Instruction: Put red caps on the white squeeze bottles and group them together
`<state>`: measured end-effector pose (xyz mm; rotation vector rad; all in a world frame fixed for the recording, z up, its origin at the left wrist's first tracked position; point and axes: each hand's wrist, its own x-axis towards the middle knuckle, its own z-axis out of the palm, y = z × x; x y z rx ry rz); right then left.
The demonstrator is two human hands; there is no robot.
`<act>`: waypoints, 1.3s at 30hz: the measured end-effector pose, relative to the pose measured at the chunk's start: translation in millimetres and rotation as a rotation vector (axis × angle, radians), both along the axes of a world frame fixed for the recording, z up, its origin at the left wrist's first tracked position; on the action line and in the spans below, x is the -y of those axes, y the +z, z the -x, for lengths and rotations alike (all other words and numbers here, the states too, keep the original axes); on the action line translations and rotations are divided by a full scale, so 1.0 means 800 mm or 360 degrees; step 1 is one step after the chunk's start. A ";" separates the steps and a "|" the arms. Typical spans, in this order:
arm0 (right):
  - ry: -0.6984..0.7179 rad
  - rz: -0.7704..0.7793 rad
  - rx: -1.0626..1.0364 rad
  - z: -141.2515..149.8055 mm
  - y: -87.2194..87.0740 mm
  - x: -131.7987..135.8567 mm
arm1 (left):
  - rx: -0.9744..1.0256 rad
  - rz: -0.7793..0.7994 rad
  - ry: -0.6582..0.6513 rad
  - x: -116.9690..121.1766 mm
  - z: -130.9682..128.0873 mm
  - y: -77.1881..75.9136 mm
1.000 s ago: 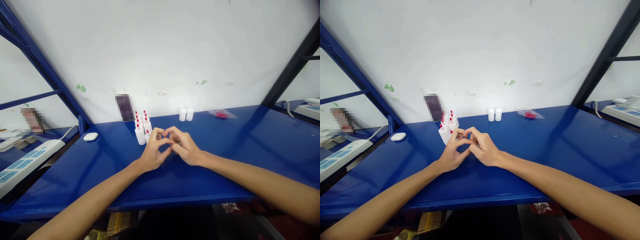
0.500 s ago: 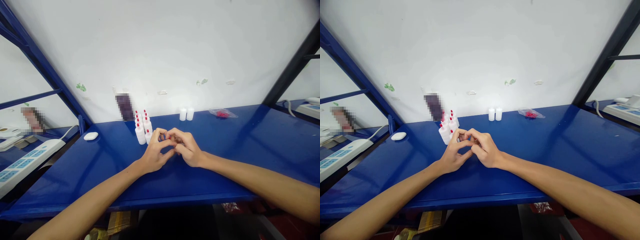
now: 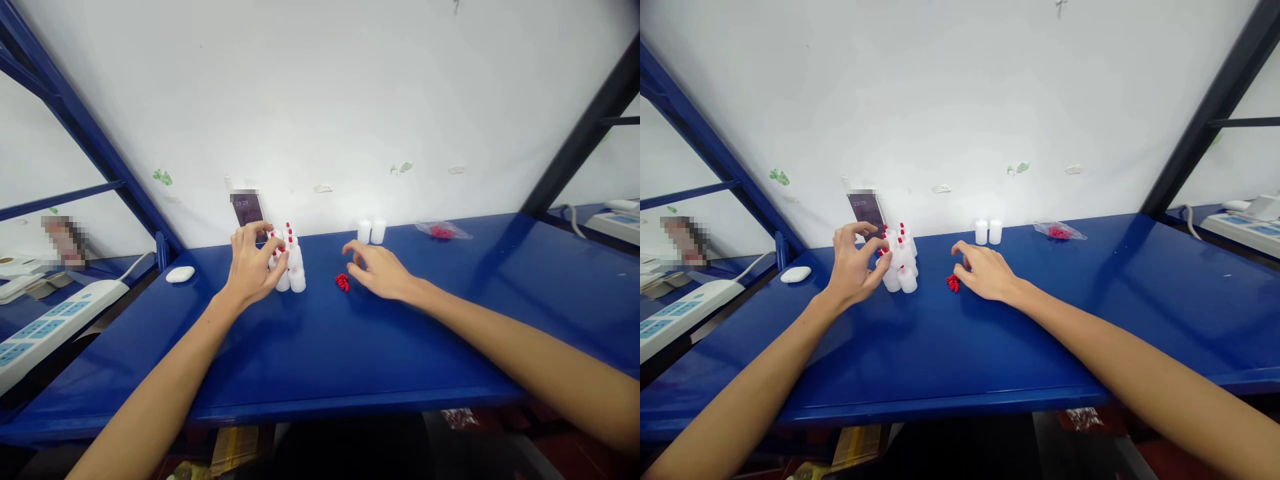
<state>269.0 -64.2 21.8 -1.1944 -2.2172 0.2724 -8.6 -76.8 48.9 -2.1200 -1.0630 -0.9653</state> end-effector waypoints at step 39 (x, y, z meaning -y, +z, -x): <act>-0.0550 0.0022 -0.0735 -0.092 -0.025 -0.160 | 0.0070 0.1111 -0.0543 0.043 -0.095 -0.066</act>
